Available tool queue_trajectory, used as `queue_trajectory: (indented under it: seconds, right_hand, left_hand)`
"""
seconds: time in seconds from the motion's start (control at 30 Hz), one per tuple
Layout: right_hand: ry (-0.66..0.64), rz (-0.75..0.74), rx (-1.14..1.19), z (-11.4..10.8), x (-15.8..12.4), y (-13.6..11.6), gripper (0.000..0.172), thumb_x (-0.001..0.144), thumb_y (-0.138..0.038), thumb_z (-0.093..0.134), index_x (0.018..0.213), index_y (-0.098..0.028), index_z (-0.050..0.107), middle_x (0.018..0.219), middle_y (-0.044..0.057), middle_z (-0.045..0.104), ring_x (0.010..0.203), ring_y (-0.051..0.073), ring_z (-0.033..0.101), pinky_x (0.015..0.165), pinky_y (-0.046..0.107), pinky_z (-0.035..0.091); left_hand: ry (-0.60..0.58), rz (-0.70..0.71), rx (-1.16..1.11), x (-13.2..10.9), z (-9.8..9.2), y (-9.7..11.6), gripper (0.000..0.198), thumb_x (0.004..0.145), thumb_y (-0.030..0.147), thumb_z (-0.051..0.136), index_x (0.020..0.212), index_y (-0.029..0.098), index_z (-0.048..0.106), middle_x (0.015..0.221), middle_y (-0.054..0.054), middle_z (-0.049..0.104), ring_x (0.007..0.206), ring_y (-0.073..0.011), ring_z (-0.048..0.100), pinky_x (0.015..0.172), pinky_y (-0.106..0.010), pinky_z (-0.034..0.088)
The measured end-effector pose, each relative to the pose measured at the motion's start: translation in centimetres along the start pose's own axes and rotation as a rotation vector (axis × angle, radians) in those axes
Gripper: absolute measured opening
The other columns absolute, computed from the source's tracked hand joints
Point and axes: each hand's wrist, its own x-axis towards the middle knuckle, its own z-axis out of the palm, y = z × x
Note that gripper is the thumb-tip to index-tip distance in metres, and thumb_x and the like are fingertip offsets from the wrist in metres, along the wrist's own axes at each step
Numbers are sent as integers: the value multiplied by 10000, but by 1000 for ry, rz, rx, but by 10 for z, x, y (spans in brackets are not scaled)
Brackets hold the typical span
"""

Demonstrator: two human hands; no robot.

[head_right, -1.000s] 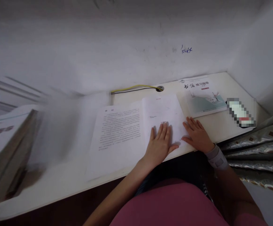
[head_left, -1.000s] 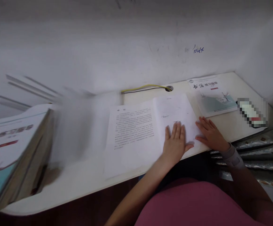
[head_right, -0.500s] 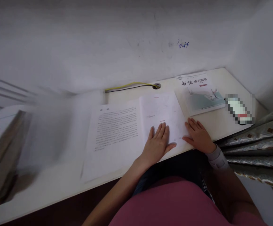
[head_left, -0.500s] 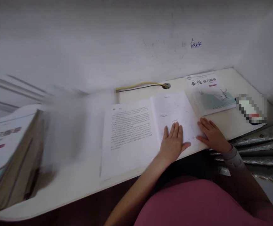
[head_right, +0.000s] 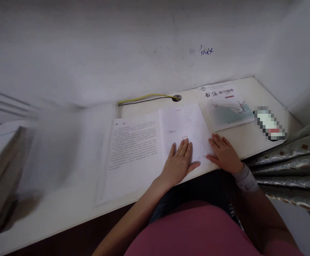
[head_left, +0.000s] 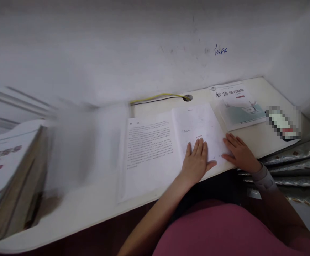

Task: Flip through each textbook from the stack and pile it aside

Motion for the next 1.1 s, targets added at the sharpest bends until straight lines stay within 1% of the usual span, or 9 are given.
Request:
queue_trajectory:
  seconds: [0.13, 0.27, 0.37, 0.53, 0.7, 0.87, 1.1]
  right_hand:
    - [-5, -4, 11, 0, 0, -1, 644, 929, -513, 388, 1414, -90, 387, 1467, 218, 387, 1384, 295, 327, 1088, 495, 318]
    - [4, 4, 4, 0, 0, -2, 644, 930, -517, 384, 1380, -58, 429, 1455, 231, 399, 1376, 303, 339, 1092, 487, 316]
    - [5, 8, 6, -1, 1, -2, 638, 933, -516, 379, 1377, -62, 435, 1453, 229, 403, 1373, 298, 347, 1089, 485, 322]
    - [12, -1, -8, 0, 1, -2, 640, 932, -522, 375, 1360, -53, 453, 1446, 230, 413, 1364, 300, 361, 1085, 478, 329]
    - [19, -2, -3, 1, 0, -2, 637, 933, -524, 370, 1369, -65, 443, 1449, 228, 410, 1368, 301, 354, 1084, 485, 325]
    - [18, -4, -1, 1, 0, -1, 628, 933, -507, 385, 1381, -69, 429, 1460, 229, 393, 1378, 298, 337, 1086, 487, 320]
    - [23, -15, -23, 1, 0, -2, 623, 934, -506, 381, 1358, -54, 454, 1445, 235, 411, 1366, 301, 357, 1087, 484, 319]
  left_hand:
    - [-22, 0, 0, 1, -2, 1, 780, 913, 576, 382, 1422, -13, 329, 1487, -263, 287, 1411, -328, 247, 1133, -550, 215]
    - [-64, -1, -2, 7, -7, 4, 788, 914, 569, 388, 1425, -27, 314, 1493, -266, 258, 1415, -332, 227, 1133, -547, 219]
    - [-77, -3, -2, 9, -8, 5, 797, 914, 573, 382, 1431, -28, 299, 1499, -260, 247, 1419, -327, 216, 1139, -543, 205]
    - [-78, 0, 10, 7, -5, 4, 804, 916, 584, 358, 1434, -27, 294, 1505, -256, 235, 1420, -325, 216, 1143, -539, 195]
    - [-81, 9, 14, 10, -4, 5, 803, 919, 583, 355, 1431, -33, 297, 1500, -264, 246, 1421, -326, 216, 1143, -533, 198]
    - [-74, 17, 14, 11, -4, 5, 801, 921, 579, 355, 1432, -34, 293, 1500, -262, 250, 1421, -318, 219, 1146, -523, 200]
    - [-80, 19, 12, 11, -6, 6, 794, 923, 578, 348, 1436, -25, 293, 1498, -257, 262, 1419, -315, 226, 1146, -513, 208]
